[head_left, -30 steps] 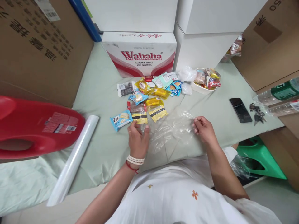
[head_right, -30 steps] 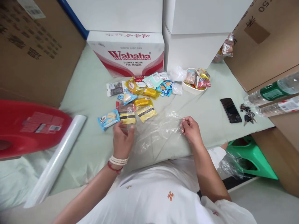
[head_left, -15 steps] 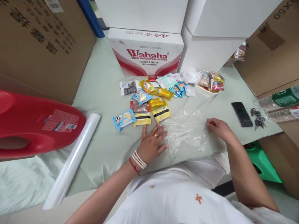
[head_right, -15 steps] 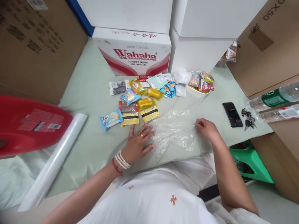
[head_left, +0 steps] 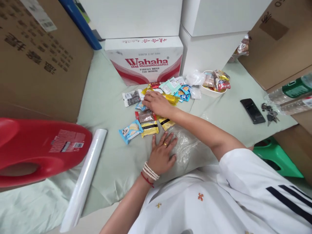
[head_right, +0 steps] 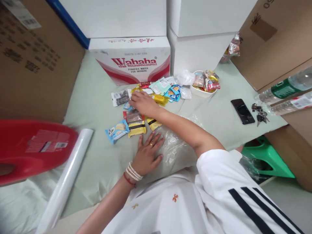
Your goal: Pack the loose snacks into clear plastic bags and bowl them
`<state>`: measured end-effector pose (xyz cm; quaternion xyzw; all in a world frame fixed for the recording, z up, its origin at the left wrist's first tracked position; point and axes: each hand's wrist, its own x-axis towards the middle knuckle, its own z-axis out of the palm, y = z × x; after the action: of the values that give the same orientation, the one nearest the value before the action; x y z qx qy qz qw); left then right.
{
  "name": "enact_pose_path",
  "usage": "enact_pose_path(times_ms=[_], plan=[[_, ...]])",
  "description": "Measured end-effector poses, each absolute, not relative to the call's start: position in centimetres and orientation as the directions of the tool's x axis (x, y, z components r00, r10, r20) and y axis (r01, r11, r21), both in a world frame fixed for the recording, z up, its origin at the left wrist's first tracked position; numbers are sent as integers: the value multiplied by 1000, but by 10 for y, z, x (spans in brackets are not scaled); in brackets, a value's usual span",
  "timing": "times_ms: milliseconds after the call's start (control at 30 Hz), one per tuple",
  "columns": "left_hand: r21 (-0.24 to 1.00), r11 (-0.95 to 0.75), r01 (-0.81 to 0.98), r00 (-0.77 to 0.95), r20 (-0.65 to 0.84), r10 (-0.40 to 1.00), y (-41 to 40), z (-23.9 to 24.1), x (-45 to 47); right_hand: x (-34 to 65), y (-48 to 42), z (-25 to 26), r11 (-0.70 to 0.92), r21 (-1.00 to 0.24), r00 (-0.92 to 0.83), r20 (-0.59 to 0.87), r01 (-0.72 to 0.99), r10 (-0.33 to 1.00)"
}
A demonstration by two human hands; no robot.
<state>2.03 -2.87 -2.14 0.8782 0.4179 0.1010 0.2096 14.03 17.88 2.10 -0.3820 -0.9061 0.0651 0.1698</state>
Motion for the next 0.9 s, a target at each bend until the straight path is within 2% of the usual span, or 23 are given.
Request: enact_pose_path(times_ms=[67, 133, 167, 233, 300, 367, 400, 500, 567, 633, 733, 800, 900], plan=[[456, -549, 701, 616, 3, 788, -28, -20, 20, 157, 174, 30, 628, -367, -535, 329, 686, 778], [463, -537, 705, 600, 14, 800, -27, -20, 20, 186, 154, 43, 479, -599, -320, 358, 642, 877], [466, -527, 711, 586, 23, 810, -26, -21, 21, 204, 138, 50, 374, -732, -209, 311, 569, 927], [463, -505, 729, 551, 42, 834, -23, -22, 24, 242, 98, 58, 99, -934, -69, 80, 342, 994], [447, -482, 754, 517, 50, 855, -20, -23, 26, 281, 51, 55, -207, -966, -82, -221, 154, 972], [421, -483, 768, 515, 42, 856, -16, -24, 28, 318, 3, 43, -407, -906, -68, -416, 117, 907], [406, -491, 771, 525, 32, 851, -15, -24, 27, 336, -19, 34, -462, -878, -38, -469, 130, 882], [372, -531, 761, 579, -21, 815, -10, -24, 23, 384, -65, 13, -519, -853, 221, -496, 61, 840], [364, -545, 755, 604, -64, 794, -7, -25, 18, 404, -78, 8, -493, -870, 407, -455, -12, 792], [370, -543, 753, 612, -95, 785, -7, -24, 14, 409, -79, 11, -440, -897, 489, -404, -46, 773], [413, -530, 740, 609, -80, 789, -10, -19, 10, 383, -65, 18, -363, -931, 430, -340, -31, 836], [424, -521, 740, 578, -7, 816, -16, -11, 10, 350, -48, 18, -305, -951, 359, -270, 42, 893], [370, -535, 760, 497, 201, 844, -29, 0, 13, 300, -25, 6, -216, -925, 252, -138, 313, 958]])
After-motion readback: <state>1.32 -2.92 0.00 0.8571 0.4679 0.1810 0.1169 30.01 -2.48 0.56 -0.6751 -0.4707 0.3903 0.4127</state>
